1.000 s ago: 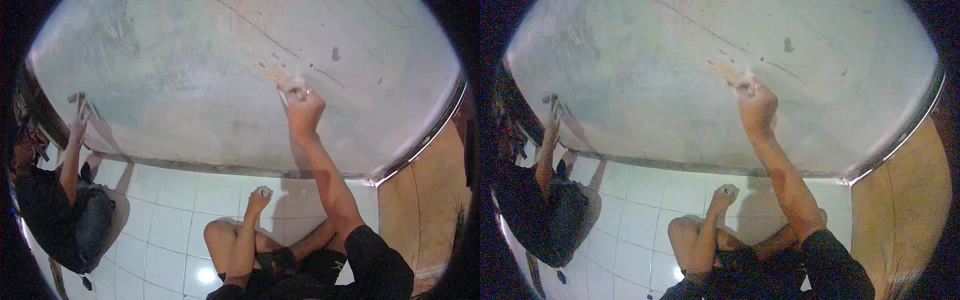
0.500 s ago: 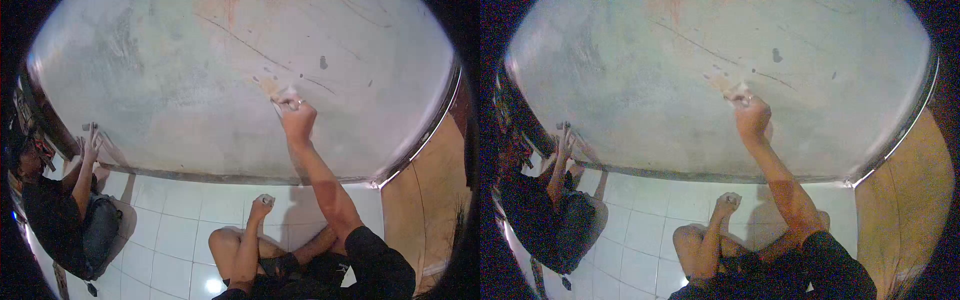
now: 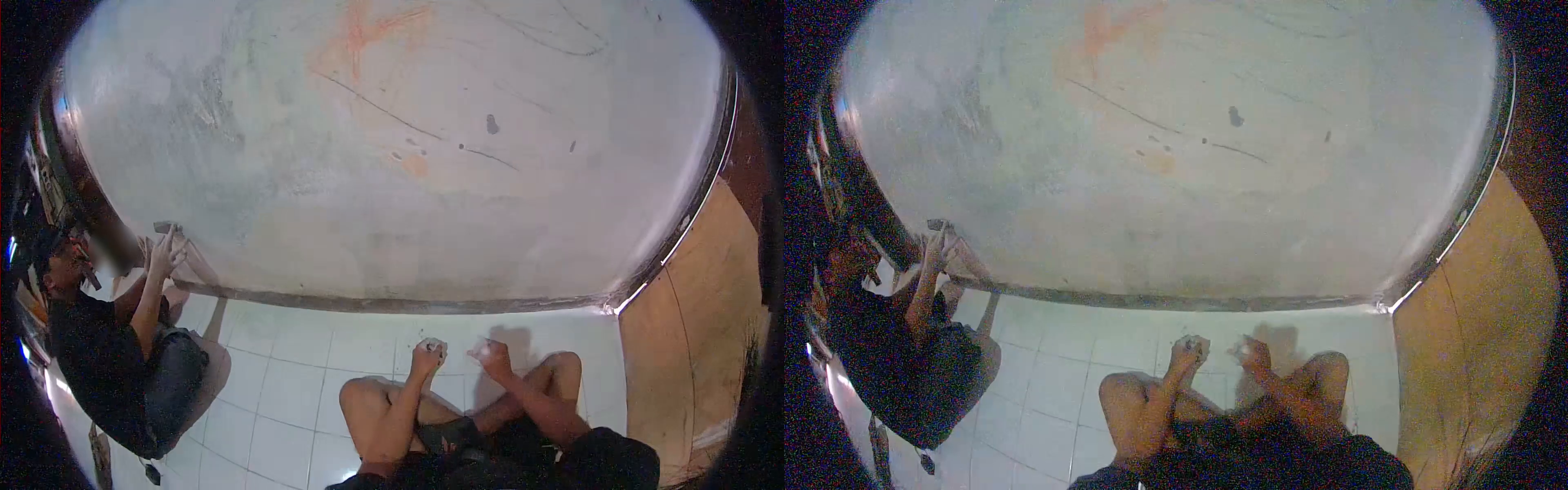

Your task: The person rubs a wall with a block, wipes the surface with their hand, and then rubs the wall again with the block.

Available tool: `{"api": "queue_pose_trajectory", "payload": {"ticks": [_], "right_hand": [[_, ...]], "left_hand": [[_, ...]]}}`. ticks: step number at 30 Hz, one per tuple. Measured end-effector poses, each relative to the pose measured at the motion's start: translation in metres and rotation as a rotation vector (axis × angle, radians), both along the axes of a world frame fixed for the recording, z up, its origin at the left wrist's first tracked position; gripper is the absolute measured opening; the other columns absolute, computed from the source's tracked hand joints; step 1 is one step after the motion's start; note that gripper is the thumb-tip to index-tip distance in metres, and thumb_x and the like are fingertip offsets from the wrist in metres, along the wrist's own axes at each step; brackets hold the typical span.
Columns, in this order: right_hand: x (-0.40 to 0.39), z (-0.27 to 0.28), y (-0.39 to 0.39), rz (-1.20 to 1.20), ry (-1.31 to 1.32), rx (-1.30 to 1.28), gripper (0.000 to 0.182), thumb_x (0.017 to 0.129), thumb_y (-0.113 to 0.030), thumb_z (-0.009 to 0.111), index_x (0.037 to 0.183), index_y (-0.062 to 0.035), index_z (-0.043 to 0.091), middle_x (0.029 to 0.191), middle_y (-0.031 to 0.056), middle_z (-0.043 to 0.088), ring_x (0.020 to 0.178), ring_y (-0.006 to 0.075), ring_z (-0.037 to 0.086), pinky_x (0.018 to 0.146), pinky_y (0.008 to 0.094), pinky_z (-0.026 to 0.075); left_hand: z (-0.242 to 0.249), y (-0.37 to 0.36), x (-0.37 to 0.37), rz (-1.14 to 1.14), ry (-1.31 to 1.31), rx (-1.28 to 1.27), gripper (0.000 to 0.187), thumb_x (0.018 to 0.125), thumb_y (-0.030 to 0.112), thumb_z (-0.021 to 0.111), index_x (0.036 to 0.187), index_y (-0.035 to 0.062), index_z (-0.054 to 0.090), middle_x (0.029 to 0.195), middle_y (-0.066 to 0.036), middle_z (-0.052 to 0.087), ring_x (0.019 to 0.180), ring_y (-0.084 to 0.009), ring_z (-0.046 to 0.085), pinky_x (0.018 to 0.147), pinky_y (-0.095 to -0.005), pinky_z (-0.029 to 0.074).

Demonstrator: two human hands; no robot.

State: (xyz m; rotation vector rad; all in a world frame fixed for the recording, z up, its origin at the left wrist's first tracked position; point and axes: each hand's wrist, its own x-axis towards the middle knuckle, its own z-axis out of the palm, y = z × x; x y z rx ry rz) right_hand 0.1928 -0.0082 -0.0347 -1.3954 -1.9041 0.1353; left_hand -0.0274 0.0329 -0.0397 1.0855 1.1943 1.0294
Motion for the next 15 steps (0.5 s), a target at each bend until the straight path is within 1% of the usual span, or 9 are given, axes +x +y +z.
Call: {"api": "queue_pose_trajectory", "payload": {"ticks": [1, 3, 5, 8, 10, 11, 12, 13, 15], "right_hand": [[0.004, -0.006, -0.010, -0.010, 0.044, -0.069, 0.033, 0.081, -0.037, 0.070, 0.100, -0.0096, 0.067, 0.082, 0.0135, 0.068, 0.084, 0.0337, 0.063, 0.086, 0.0428, 0.048], [0.012, -0.007, -0.034, -0.096, 0.096, -0.316, 0.036, 0.078, -0.031, 0.073, 0.106, -0.0090, 0.066, 0.089, 0.0124, 0.069, 0.091, 0.0322, 0.063, 0.090, 0.0419, 0.048], [0.019, -0.058, -0.033, -0.401, 0.465, -0.525, 0.038, 0.071, -0.016, 0.075, 0.106, -0.0068, 0.066, 0.099, 0.0133, 0.067, 0.095, 0.0334, 0.063, 0.091, 0.0423, 0.048], [0.028, -0.078, -0.011, -0.197, 0.290, -0.321, 0.048, 0.070, -0.016, 0.075, 0.114, -0.0053, 0.061, 0.102, 0.0170, 0.066, 0.097, 0.0355, 0.062, 0.090, 0.0432, 0.048], [0.014, -0.047, -0.012, -0.049, 0.319, -0.495, 0.048, 0.073, -0.019, 0.075, 0.115, -0.0018, 0.057, 0.104, 0.0210, 0.065, 0.096, 0.0363, 0.062, 0.089, 0.0436, 0.047], [0.005, -0.054, -0.018, -0.029, 0.297, -0.382, 0.038, 0.074, -0.017, 0.073, 0.106, 0.0002, 0.061, 0.098, 0.0206, 0.067, 0.091, 0.0348, 0.064, 0.085, 0.0428, 0.049], [-0.004, -0.058, -0.020, -0.011, 0.277, -0.270, 0.029, 0.075, -0.015, 0.072, 0.097, 0.0022, 0.065, 0.092, 0.0203, 0.069, 0.087, 0.0333, 0.066, 0.082, 0.0420, 0.050], [-0.011, -0.025, -0.032, 0.084, 0.416, -0.416, 0.027, 0.074, -0.010, 0.067, 0.098, 0.0020, 0.065, 0.094, 0.0236, 0.067, 0.095, 0.0369, 0.063, 0.087, 0.0441, 0.048], [-0.017, -0.050, -0.031, 0.090, 0.271, -0.346, 0.030, 0.072, -0.008, 0.065, 0.101, 0.0018, 0.064, 0.097, 0.0252, 0.066, 0.098, 0.0378, 0.062, 0.088, 0.0439, 0.047]], "left_hand": [[0.006, -0.010, 0.004, -0.023, -0.006, -0.036, 0.011, 0.084, 0.011, 0.062, 0.087, 0.0009, 0.065, 0.075, -0.011, 0.068, 0.068, -0.0154, 0.064, 0.061, -0.0316, 0.050], [0.028, -0.022, 0.012, -0.028, 0.219, 0.150, 0.014, 0.085, 0.013, 0.061, 0.088, -0.0005, 0.063, 0.075, -0.014, 0.067, 0.067, -0.0222, 0.064, 0.061, -0.0345, 0.050], [0.041, -0.034, 0.020, -0.031, 0.397, 0.262, 0.017, 0.086, 0.016, 0.061, 0.089, -0.0009, 0.061, 0.076, -0.016, 0.066, 0.068, -0.0295, 0.064, 0.062, -0.0380, 0.050], [0.033, -0.035, 0.027, -0.027, 0.477, 0.368, 0.019, 0.086, 0.018, 0.059, 0.090, 0.0002, 0.059, 0.080, -0.020, 0.063, 0.076, -0.0397, 0.061, 0.067, -0.0435, 0.048], [0.019, -0.036, 0.027, -0.016, 0.438, 0.489, 0.019, 0.086, 0.019, 0.059, 0.091, 0.0011, 0.058, 0.084, -0.022, 0.061, 0.083, -0.0431, 0.058, 0.071, -0.0460, 0.047], [0.020, -0.036, 0.026, -0.009, 0.450, 0.548, 0.019, 0.085, 0.020, 0.059, 0.092, 0.0014, 0.058, 0.086, -0.023, 0.059, 0.086, -0.0440, 0.056, 0.073, -0.0469, 0.046], [0.035, -0.043, 0.024, -0.001, 0.524, 0.604, 0.020, 0.085, 0.019, 0.059, 0.093, 0.0014, 0.058, 0.088, -0.023, 0.058, 0.088, -0.0434, 0.055, 0.075, -0.0470, 0.046], [0.049, -0.052, 0.025, 0.007, 0.596, 0.660, 0.020, 0.085, 0.019, 0.059, 0.094, 0.0015, 0.058, 0.090, -0.023, 0.057, 0.090, -0.0427, 0.054, 0.077, -0.0472, 0.045], [0.097, -0.084, 0.043, 0.008, 0.630, 0.673, 0.022, 0.085, 0.019, 0.058, 0.096, -0.0001, 0.057, 0.093, -0.023, 0.056, 0.091, -0.0427, 0.053, 0.078, -0.0481, 0.044]]}}
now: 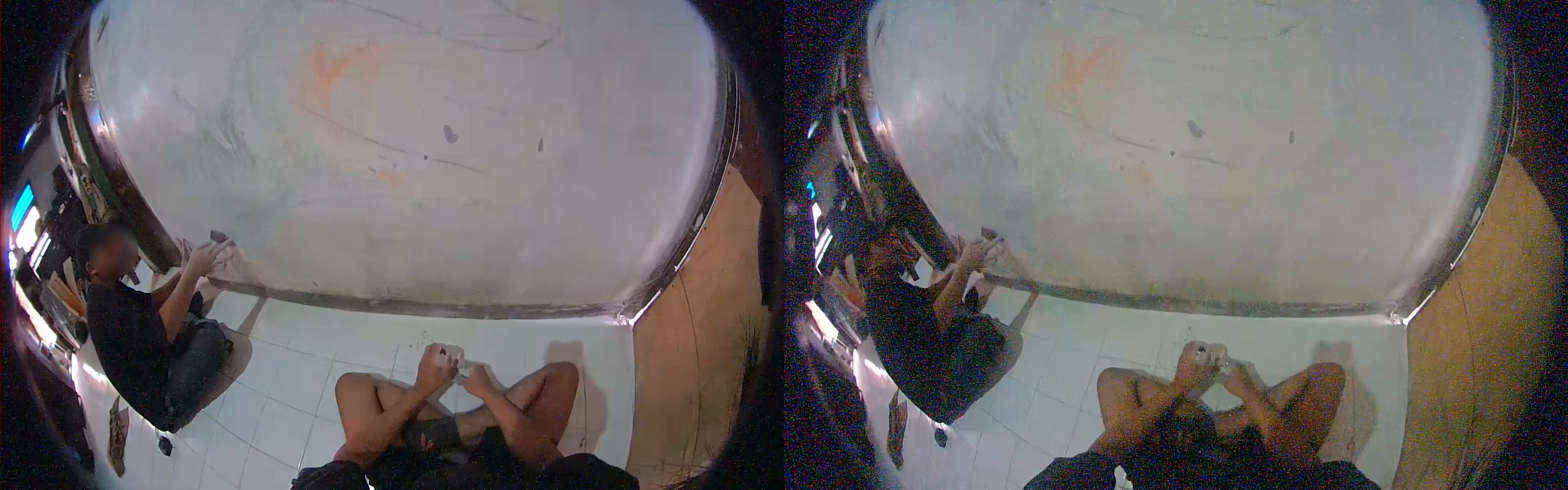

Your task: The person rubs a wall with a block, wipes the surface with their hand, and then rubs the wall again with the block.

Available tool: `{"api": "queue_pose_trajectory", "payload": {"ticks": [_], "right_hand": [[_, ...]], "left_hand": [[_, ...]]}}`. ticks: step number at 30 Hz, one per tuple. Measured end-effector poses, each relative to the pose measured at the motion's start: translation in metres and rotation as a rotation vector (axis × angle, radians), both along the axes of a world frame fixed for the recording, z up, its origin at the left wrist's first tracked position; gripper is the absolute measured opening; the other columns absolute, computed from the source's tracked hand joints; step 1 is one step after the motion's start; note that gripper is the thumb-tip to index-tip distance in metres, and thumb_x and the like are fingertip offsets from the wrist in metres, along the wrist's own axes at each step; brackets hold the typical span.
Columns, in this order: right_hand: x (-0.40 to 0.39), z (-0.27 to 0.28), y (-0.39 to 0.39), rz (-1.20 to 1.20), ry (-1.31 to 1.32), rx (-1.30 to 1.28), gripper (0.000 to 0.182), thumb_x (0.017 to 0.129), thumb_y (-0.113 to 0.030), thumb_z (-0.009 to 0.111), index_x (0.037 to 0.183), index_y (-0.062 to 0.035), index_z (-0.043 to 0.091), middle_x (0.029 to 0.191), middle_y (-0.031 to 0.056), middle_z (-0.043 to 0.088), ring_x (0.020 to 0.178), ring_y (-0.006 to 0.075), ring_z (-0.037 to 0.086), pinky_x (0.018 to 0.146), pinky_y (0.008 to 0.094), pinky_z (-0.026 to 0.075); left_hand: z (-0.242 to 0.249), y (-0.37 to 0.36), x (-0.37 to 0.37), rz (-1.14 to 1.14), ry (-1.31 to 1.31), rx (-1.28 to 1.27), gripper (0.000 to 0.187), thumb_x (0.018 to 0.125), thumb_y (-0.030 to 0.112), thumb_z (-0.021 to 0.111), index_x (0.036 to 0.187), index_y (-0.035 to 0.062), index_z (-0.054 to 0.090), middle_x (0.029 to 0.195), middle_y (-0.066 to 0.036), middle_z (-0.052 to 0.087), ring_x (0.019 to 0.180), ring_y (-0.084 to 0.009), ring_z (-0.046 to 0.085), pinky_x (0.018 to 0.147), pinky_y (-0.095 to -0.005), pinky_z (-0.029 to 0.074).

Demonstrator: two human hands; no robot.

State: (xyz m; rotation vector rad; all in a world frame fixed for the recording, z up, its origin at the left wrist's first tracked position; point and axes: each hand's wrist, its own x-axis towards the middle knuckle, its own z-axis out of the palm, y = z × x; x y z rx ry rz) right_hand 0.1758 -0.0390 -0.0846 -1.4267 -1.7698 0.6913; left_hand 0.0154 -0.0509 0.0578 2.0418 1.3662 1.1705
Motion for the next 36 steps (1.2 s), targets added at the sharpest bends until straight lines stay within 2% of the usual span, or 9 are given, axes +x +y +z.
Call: {"api": "queue_pose_trajectory", "payload": {"ticks": [2, 4, 12, 14, 17, 20, 23, 32, 36], "right_hand": [[0.002, 0.005, 0.008, -0.032, -0.137, -0.152, 0.037, 0.072, -0.009, 0.065, 0.107, 0.0011, 0.063, 0.104, 0.0252, 0.065, 0.102, 0.0391, 0.061, 0.088, 0.0427, 0.047], [0.009, 0.033, 0.014, 0.013, 0.164, -0.353, 0.038, 0.074, -0.010, 0.065, 0.110, 0.0001, 0.062, 0.106, 0.0239, 0.065, 0.103, 0.0375, 0.062, 0.088, 0.0416, 0.048], [0.011, -0.003, 0.023, 0.019, 0.216, -0.092, 0.040, 0.091, -0.018, 0.053, 0.126, 0.0001, 0.050, 0.120, 0.0195, 0.059, 0.110, 0.0330, 0.057, 0.092, 0.0431, 0.045], [0.006, -0.017, 0.028, -0.168, 0.303, 0.096, 0.033, 0.084, -0.019, 0.063, 0.112, -0.0020, 0.063, 0.105, 0.0158, 0.067, 0.099, 0.0299, 0.064, 0.084, 0.0382, 0.048], [0.011, -0.034, 0.044, -0.258, 0.290, 0.061, 0.031, 0.089, -0.020, 0.058, 0.112, 0.0004, 0.062, 0.106, 0.0170, 0.067, 0.100, 0.0299, 0.064, 0.084, 0.0381, 0.048], [0.006, 0.024, 0.025, -0.237, 0.514, -0.067, 0.031, 0.093, -0.021, 0.052, 0.111, 0.0013, 0.062, 0.105, 0.0188, 0.067, 0.098, 0.0301, 0.063, 0.084, 0.0384, 0.048], [-0.001, 0.032, 0.020, -0.235, 0.548, -0.114, 0.031, 0.093, -0.021, 0.051, 0.112, 0.0014, 0.062, 0.105, 0.0189, 0.066, 0.098, 0.0298, 0.063, 0.085, 0.0383, 0.048], [0.006, 0.006, 0.031, -0.222, 0.625, -0.273, 0.033, 0.094, -0.020, 0.048, 0.116, 0.0016, 0.061, 0.107, 0.0194, 0.066, 0.099, 0.0291, 0.062, 0.086, 0.0381, 0.047], [0.007, -0.004, 0.031, -0.207, 0.228, -0.207, 0.035, 0.093, -0.020, 0.049, 0.119, 0.0019, 0.060, 0.109, 0.0192, 0.066, 0.100, 0.0289, 0.061, 0.088, 0.0379, 0.046]], "left_hand": [[-0.028, 0.015, 0.008, -0.039, -0.012, 0.096, 0.026, 0.085, 0.016, 0.057, 0.103, -0.0020, 0.054, 0.098, -0.022, 0.054, 0.094, -0.0417, 0.051, 0.081, -0.0490, 0.043], [-0.020, 0.018, 0.029, -0.035, -0.061, 0.065, 0.027, 0.085, 0.015, 0.057, 0.106, -0.0020, 0.053, 0.099, -0.022, 0.054, 0.094, -0.0425, 0.052, 0.082, -0.0488, 0.043], [-0.040, 0.045, 0.079, -0.064, -0.243, -0.043, 0.042, 0.088, 0.021, 0.063, 0.123, 0.0019, 0.048, 0.127, -0.022, 0.048, 0.121, -0.0379, 0.044, 0.105, -0.0441, 0.032], [-0.066, 0.049, 0.080, 0.012, -0.165, -0.026, 0.044, 0.090, 0.022, 0.062, 0.127, 0.0023, 0.047, 0.136, -0.021, 0.043, 0.129, -0.0368, 0.039, 0.108, -0.0458, 0.029], [-0.032, 0.029, 0.077, -0.299, -0.787, -0.364, 0.051, 0.092, 0.025, 0.060, 0.133, 0.0015, 0.043, 0.144, -0.023, 0.036, 0.137, -0.0371, 0.031, 0.111, -0.0453, 0.026], [-0.084, 0.036, 0.072, -0.261, -0.484, -0.238, 0.061, 0.094, 0.029, 0.057, 0.142, 0.0009, 0.032, 0.148, -0.023, 0.031, 0.140, -0.0357, 0.026, 0.113, -0.0426, 0.023], [-0.044, 0.016, 0.072, -0.173, -0.227, -0.175, 0.069, 0.095, 0.032, 0.055, 0.147, 0.0005, 0.022, 0.150, -0.024, 0.028, 0.141, -0.0351, 0.024, 0.114, -0.0403, 0.020], [-0.106, 0.036, 0.077, -0.251, -0.493, -0.265, 0.070, 0.097, 0.040, 0.049, 0.146, -0.0013, 0.020, 0.149, -0.025, 0.029, 0.139, -0.0344, 0.027, 0.114, -0.0411, 0.020], [-0.125, 0.043, 0.065, -0.162, -0.185, -0.091, 0.068, 0.097, 0.038, 0.047, 0.146, -0.0014, 0.019, 0.148, -0.025, 0.029, 0.137, -0.0330, 0.029, 0.113, -0.0420, 0.023]]}}
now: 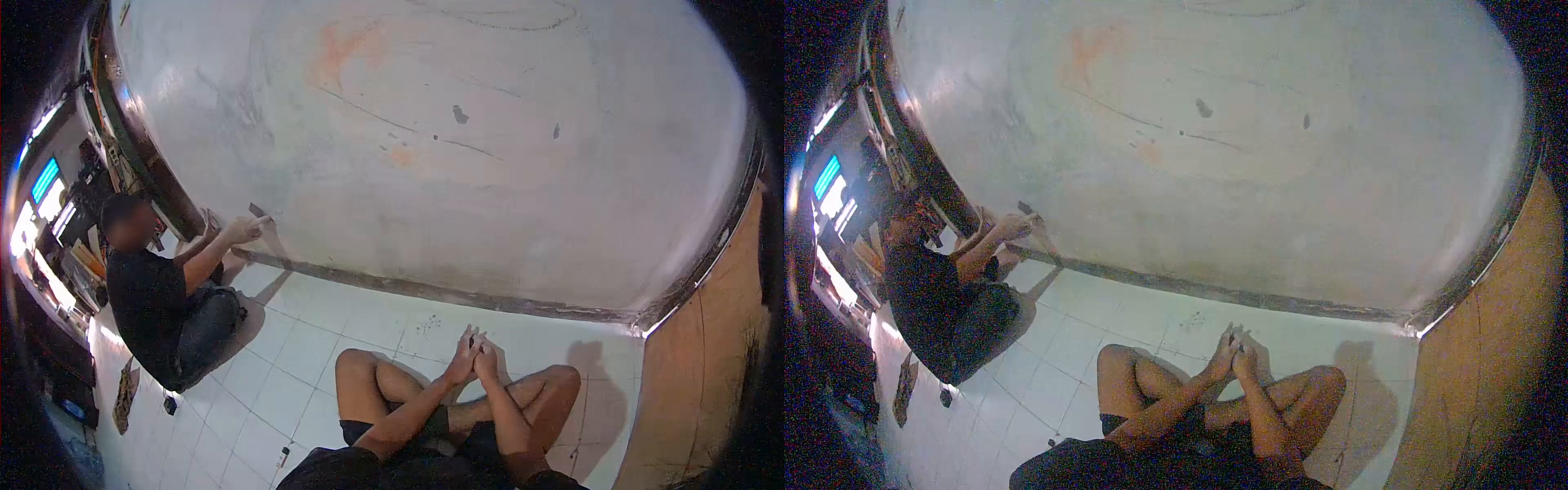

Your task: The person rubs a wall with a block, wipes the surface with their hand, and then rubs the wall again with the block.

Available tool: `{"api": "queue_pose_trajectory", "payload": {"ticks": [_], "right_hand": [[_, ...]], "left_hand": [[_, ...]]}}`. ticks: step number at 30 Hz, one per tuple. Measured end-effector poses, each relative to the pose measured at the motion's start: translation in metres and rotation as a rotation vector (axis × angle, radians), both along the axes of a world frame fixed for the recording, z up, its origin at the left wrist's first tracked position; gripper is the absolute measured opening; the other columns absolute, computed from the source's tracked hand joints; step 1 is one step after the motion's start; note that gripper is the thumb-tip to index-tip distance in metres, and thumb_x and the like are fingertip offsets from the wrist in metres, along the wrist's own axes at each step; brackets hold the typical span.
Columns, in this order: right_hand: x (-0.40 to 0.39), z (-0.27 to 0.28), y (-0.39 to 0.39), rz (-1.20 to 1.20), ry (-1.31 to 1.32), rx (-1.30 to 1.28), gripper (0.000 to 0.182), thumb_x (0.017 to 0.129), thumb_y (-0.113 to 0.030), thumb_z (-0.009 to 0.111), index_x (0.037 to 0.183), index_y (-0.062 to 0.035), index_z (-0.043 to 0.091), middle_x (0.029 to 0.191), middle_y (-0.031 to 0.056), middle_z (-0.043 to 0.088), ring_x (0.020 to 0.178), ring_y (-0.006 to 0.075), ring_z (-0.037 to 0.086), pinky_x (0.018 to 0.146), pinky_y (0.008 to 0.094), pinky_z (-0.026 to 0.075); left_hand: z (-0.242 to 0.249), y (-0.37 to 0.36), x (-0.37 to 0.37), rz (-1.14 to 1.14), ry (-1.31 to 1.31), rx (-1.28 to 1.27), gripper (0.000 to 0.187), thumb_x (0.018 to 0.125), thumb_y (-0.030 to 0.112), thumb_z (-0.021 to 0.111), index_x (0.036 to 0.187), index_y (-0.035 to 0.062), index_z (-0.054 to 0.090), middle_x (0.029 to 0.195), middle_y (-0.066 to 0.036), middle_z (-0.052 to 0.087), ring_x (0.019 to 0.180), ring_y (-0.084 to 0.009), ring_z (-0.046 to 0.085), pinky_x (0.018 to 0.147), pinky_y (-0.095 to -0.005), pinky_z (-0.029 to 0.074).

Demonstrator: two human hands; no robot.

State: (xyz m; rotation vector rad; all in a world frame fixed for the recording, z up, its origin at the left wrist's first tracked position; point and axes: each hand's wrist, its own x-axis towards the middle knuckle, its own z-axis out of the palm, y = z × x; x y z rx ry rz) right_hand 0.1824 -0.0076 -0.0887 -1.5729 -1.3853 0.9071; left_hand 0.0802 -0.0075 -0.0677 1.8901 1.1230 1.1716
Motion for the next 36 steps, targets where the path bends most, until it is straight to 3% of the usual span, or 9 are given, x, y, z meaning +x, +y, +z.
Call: {"api": "queue_pose_trajectory", "payload": {"ticks": [5, 8, 11, 15, 21, 24, 27, 32, 36], "right_hand": [[-0.003, 0.040, -0.021, 0.013, 0.126, 0.205, 0.046, 0.088, -0.016, 0.051, 0.131, -0.0008, 0.048, 0.131, 0.0268, 0.051, 0.120, 0.0425, 0.050, 0.099, 0.0418, 0.042], [0.000, 0.037, -0.011, -0.214, 0.206, 0.190, 0.044, 0.090, -0.027, 0.057, 0.119, 0.0048, 0.057, 0.108, 0.0199, 0.065, 0.104, 0.0317, 0.059, 0.088, 0.0383, 0.045], [0.012, 0.025, -0.003, -0.204, 0.121, -0.128, 0.046, 0.091, -0.034, 0.058, 0.115, 0.0053, 0.060, 0.106, 0.0201, 0.064, 0.102, 0.0309, 0.059, 0.087, 0.0382, 0.045], [0.013, 0.026, -0.004, -0.167, 0.128, 0.037, 0.051, 0.090, -0.043, 0.057, 0.107, 0.0049, 0.063, 0.101, 0.0182, 0.065, 0.096, 0.0268, 0.059, 0.083, 0.0365, 0.045], [0.013, 0.091, -0.010, -0.136, 0.300, -0.432, 0.047, 0.095, -0.039, 0.051, 0.113, 0.0038, 0.060, 0.100, 0.0148, 0.064, 0.095, 0.0198, 0.058, 0.083, 0.0315, 0.045], [0.013, 0.050, 0.003, -0.053, 0.446, -0.124, 0.050, 0.096, -0.041, 0.050, 0.118, 0.0033, 0.058, 0.104, 0.0130, 0.063, 0.095, 0.0165, 0.058, 0.084, 0.0295, 0.045], [0.015, 0.050, 0.002, -0.018, 0.348, -0.141, 0.049, 0.095, -0.041, 0.051, 0.121, 0.0002, 0.058, 0.110, 0.0099, 0.062, 0.099, 0.0160, 0.057, 0.084, 0.0297, 0.045], [0.020, 0.060, -0.003, 0.094, 0.546, -0.343, 0.041, 0.098, -0.038, 0.050, 0.123, -0.0065, 0.057, 0.111, 0.0053, 0.061, 0.098, 0.0159, 0.057, 0.083, 0.0318, 0.046], [0.017, 0.051, -0.005, 0.110, 0.679, -0.479, 0.039, 0.097, -0.037, 0.052, 0.121, -0.0060, 0.057, 0.102, 0.0047, 0.061, 0.090, 0.0157, 0.059, 0.079, 0.0317, 0.048]], "left_hand": [[0.020, -0.011, -0.010, -0.147, -0.058, -0.221, 0.070, 0.093, 0.026, 0.050, 0.145, -0.0046, 0.016, 0.150, -0.027, 0.023, 0.139, -0.0406, 0.023, 0.114, -0.0429, 0.022], [0.008, -0.009, -0.006, -0.190, -0.377, -0.484, 0.078, 0.087, 0.025, 0.057, 0.145, -0.0065, 0.014, 0.150, -0.029, 0.021, 0.140, -0.0441, 0.020, 0.115, -0.0426, 0.020], [0.050, -0.028, -0.008, -0.237, 0.185, -0.150, 0.096, 0.078, 0.026, 0.068, 0.146, -0.0066, 0.010, 0.151, -0.031, 0.016, 0.142, -0.0442, 0.015, 0.116, -0.0440, 0.016], [0.051, -0.030, 0.004, -0.122, 0.371, -0.026, 0.112, 0.069, 0.022, 0.074, 0.147, -0.0055, 0.000, 0.153, -0.030, 0.008, 0.142, -0.0454, 0.011, 0.117, -0.0483, 0.012], [0.049, -0.029, -0.001, -0.083, 0.376, -0.007, 0.107, 0.069, 0.014, 0.070, 0.148, -0.0036, 0.000, 0.153, -0.030, 0.010, 0.141, -0.0471, 0.012, 0.116, -0.0487, 0.019], [0.059, -0.027, -0.007, -0.019, 0.400, 0.110, 0.101, 0.071, 0.007, 0.066, 0.148, -0.0025, 0.001, 0.152, -0.030, 0.011, 0.141, -0.0466, 0.014, 0.115, -0.0480, 0.022], [0.053, -0.024, -0.002, 0.059, 0.352, 0.068, 0.098, 0.072, 0.003, 0.064, 0.148, -0.0028, 0.002, 0.151, -0.029, 0.017, 0.141, -0.0447, 0.018, 0.114, -0.0475, 0.025], [0.063, -0.028, -0.009, -0.012, 0.060, -0.008, 0.084, 0.078, 0.001, 0.059, 0.148, -0.0027, 0.011, 0.149, -0.025, 0.029, 0.138, -0.0396, 0.029, 0.113, -0.0423, 0.028], [0.083, -0.028, -0.003, 0.021, -0.596, -0.453, 0.067, 0.089, -0.001, 0.048, 0.148, -0.0003, 0.017, 0.149, -0.019, 0.033, 0.136, -0.0289, 0.035, 0.111, -0.0357, 0.030]]}}
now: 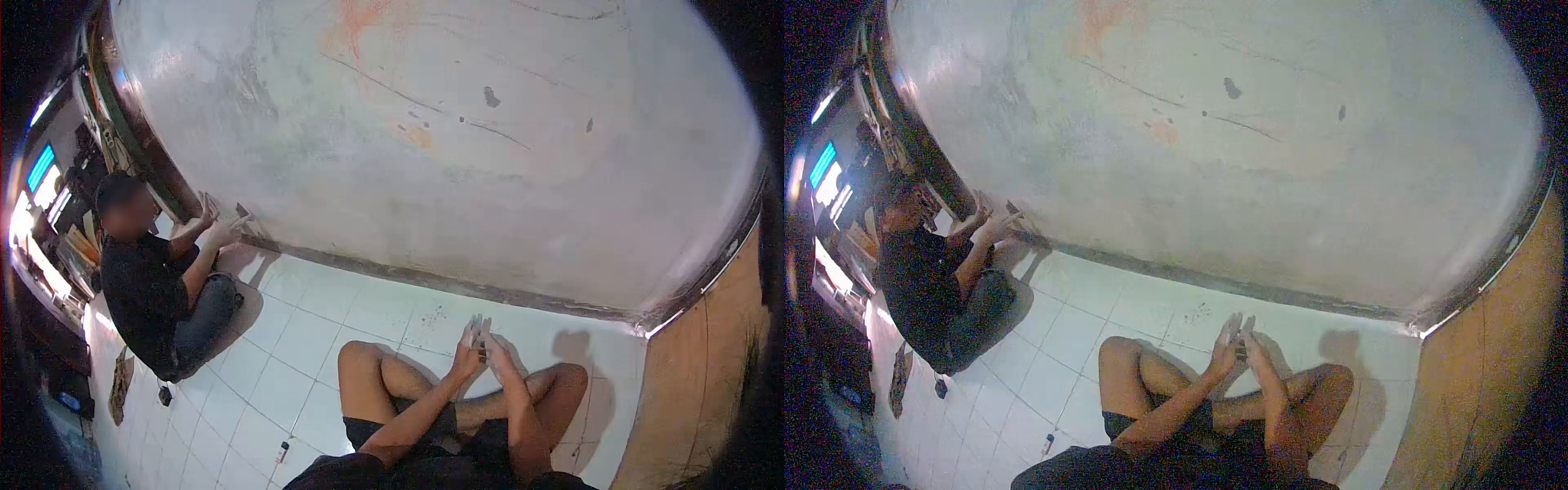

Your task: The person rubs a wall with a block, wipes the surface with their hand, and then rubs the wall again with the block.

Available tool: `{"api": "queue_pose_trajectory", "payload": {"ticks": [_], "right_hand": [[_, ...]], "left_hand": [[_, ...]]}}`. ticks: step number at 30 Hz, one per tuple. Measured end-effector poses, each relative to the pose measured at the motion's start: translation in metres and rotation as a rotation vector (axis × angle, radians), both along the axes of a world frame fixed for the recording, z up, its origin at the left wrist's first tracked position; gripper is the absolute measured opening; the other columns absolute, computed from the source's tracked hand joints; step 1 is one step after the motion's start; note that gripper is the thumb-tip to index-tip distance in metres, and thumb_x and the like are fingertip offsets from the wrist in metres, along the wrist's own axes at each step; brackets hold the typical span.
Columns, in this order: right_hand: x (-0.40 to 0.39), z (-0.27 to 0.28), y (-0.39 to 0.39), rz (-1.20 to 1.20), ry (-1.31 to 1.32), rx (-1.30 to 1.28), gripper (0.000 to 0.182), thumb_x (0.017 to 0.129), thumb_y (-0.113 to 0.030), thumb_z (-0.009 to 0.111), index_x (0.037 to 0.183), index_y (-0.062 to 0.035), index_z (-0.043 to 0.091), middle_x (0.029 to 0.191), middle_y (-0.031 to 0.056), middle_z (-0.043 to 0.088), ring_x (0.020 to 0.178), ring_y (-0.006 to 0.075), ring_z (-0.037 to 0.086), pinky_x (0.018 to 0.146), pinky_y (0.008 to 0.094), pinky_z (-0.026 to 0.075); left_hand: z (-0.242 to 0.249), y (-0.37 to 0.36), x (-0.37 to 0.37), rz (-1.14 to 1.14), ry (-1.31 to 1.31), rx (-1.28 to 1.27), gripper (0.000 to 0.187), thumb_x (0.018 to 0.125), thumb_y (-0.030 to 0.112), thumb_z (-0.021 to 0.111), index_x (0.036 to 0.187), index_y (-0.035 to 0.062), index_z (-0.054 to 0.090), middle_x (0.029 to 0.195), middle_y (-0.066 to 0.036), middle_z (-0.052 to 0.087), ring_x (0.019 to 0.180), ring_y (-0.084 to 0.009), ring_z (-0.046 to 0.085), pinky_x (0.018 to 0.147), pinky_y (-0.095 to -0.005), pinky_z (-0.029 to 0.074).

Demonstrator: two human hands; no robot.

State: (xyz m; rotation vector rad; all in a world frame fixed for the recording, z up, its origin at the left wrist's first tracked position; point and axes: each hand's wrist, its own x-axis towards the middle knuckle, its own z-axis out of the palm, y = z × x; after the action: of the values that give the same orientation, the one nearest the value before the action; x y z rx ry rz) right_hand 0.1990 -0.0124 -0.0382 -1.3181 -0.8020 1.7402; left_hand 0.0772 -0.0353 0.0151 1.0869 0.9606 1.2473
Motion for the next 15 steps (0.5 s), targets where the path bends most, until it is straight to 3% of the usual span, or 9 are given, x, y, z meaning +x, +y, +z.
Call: {"api": "queue_pose_trajectory", "payload": {"ticks": [1, 6, 8, 9, 12, 15], "right_hand": [[0.001, -0.006, 0.002, 0.024, 0.028, 0.033, 0.039, 0.097, -0.036, 0.053, 0.121, -0.0053, 0.057, 0.100, 0.0045, 0.060, 0.088, 0.0157, 0.059, 0.077, 0.0310, 0.048], [-0.004, 0.013, -0.008, 0.015, 0.100, 0.106, 0.032, 0.097, -0.026, 0.055, 0.120, -0.0035, 0.057, 0.097, 0.0049, 0.061, 0.084, 0.0150, 0.060, 0.074, 0.0282, 0.050], [0.000, -0.002, -0.008, 0.066, -0.001, 0.231, 0.030, 0.096, -0.022, 0.056, 0.120, -0.0031, 0.057, 0.100, 0.0063, 0.062, 0.084, 0.0150, 0.061, 0.073, 0.0282, 0.051], [0.001, -0.006, -0.008, 0.061, 0.013, 0.226, 0.029, 0.096, -0.020, 0.056, 0.120, -0.0029, 0.056, 0.101, 0.0069, 0.062, 0.084, 0.0150, 0.062, 0.074, 0.0283, 0.051], [0.001, 0.001, -0.009, -0.011, 0.187, 0.078, 0.028, 0.095, -0.014, 0.056, 0.121, -0.0025, 0.055, 0.106, 0.0082, 0.063, 0.086, 0.0153, 0.062, 0.074, 0.0283, 0.052], [-0.006, 0.029, -0.015, -0.088, 0.026, 0.089, 0.030, 0.093, -0.010, 0.056, 0.122, -0.0027, 0.054, 0.106, 0.0071, 0.063, 0.086, 0.0152, 0.062, 0.073, 0.0282, 0.052]], "left_hand": [[0.002, 0.001, 0.001, 0.020, -0.116, -0.069, 0.064, 0.091, -0.001, 0.046, 0.148, 0.0003, 0.018, 0.149, -0.018, 0.034, 0.135, -0.0267, 0.035, 0.110, -0.0345, 0.030], [-0.016, 0.009, 0.004, 0.102, -0.072, 0.098, 0.059, 0.094, -0.004, 0.040, 0.149, 0.0020, 0.021, 0.150, -0.014, 0.034, 0.134, -0.0208, 0.036, 0.109, -0.0318, 0.030], [-0.003, 0.007, 0.003, 0.129, -0.058, 0.073, 0.054, 0.094, 0.002, 0.039, 0.147, -0.0004, 0.027, 0.149, -0.013, 0.036, 0.136, -0.0211, 0.036, 0.110, -0.0331, 0.030], [0.001, 0.005, 0.002, 0.142, -0.052, 0.058, 0.053, 0.094, 0.005, 0.039, 0.145, -0.0016, 0.030, 0.148, -0.012, 0.037, 0.136, -0.0212, 0.035, 0.111, -0.0337, 0.030], [-0.001, 0.008, 0.003, 0.136, -0.353, -0.080, 0.053, 0.096, 0.011, 0.041, 0.146, -0.0001, 0.030, 0.148, -0.012, 0.037, 0.136, -0.0207, 0.036, 0.110, -0.0338, 0.032], [-0.036, 0.024, 0.000, 0.183, -0.328, -0.049, 0.058, 0.093, 0.002, 0.047, 0.147, 0.0018, 0.027, 0.148, -0.010, 0.039, 0.123, -0.0182, 0.046, 0.102, -0.0290, 0.039]]}}
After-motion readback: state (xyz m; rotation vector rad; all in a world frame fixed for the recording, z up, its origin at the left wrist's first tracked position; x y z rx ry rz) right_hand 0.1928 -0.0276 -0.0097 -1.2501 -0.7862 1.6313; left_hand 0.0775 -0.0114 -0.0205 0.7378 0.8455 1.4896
